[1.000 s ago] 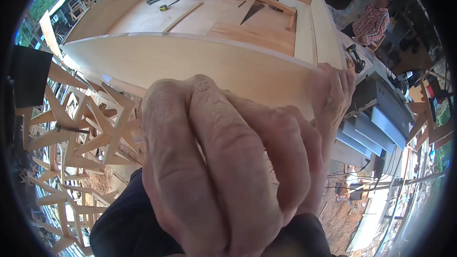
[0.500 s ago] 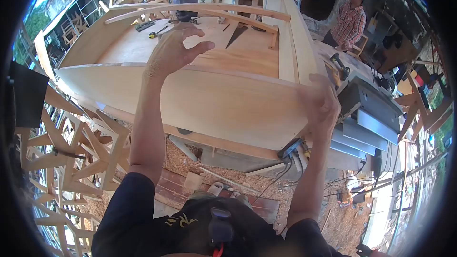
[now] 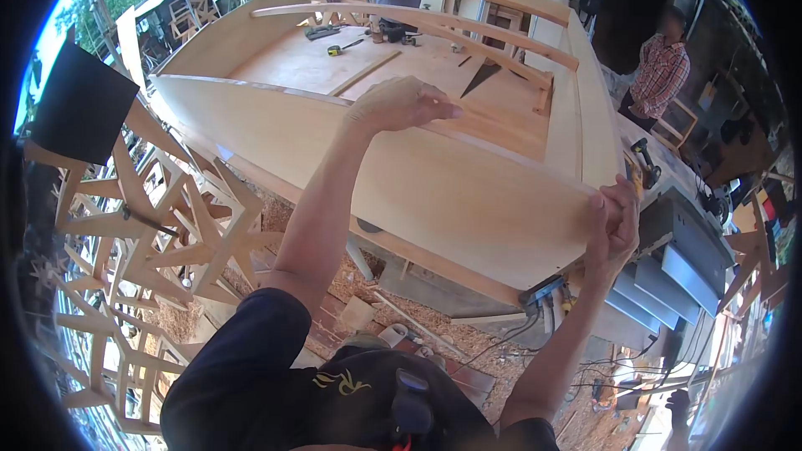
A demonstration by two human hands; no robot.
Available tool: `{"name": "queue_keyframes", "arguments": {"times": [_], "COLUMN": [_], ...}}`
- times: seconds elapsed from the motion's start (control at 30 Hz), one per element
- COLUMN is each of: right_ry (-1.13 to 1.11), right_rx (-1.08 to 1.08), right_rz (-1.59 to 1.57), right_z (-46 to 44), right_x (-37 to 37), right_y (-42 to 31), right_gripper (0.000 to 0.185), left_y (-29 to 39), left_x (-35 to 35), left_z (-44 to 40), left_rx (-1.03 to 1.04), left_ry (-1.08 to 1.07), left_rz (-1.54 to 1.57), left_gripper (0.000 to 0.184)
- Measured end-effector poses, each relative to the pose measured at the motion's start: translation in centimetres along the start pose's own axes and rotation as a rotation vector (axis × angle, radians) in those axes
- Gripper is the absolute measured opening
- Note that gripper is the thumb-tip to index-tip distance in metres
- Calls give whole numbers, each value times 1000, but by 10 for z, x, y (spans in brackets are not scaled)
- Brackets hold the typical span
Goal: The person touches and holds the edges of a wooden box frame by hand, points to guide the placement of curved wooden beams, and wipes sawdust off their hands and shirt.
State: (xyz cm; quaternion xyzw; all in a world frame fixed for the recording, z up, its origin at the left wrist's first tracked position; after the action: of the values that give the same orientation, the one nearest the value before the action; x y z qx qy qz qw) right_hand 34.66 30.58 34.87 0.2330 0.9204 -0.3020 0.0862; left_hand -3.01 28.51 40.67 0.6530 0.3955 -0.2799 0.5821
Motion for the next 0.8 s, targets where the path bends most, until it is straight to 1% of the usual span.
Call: {"name": "queue_keyframes", "arguments": {"times": [0.07,0.17,0.3,0.4,0.43,0.53,0.67,0.8], "right_ry": [0,-2,19,-5,-15,-21,-15,-13], "right_rx": [2,-10,2,-6,-42,42,23,-6], "right_rz": [-5,-9,-26,-23,-38,-127,-3,6], "right_z": [0,-2,0,1,0,1,-1,-2], "right_x": [-1,1,1,-1,-2,-4,-4,-4], "right_y": [-1,0,-2,-2,-3,-12,-21,-17], "right_gripper": [19,19,23,21,22,23,26,23], "left_y": [-1,3,-4,-8,-8,-6,-3,-3], "left_x": [2,-2,4,8,7,6,4,2], "left_z": [-1,2,-3,-8,-8,-7,-2,-1], "left_rx": [13,24,4,-9,-7,24,38,47], "left_ry": [18,-17,-9,-14,-14,-7,22,20], "left_rz": [-10,16,25,27,24,10,30,32], "left_gripper": [53,53,57,60,61,62,63,60]}}
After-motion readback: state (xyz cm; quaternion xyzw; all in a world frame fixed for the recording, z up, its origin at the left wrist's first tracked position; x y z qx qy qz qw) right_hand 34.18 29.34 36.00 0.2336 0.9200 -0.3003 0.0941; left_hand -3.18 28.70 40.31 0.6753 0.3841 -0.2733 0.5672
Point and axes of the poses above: each hand's wrist, its own z-axis away from the middle knuckle, its own x-axis out of the palm, y = z × x, the point moved 3 cm from there along -z, towards the middle knuckle, and after that the axes turned 5 degrees about z, right-handed, at the moved point
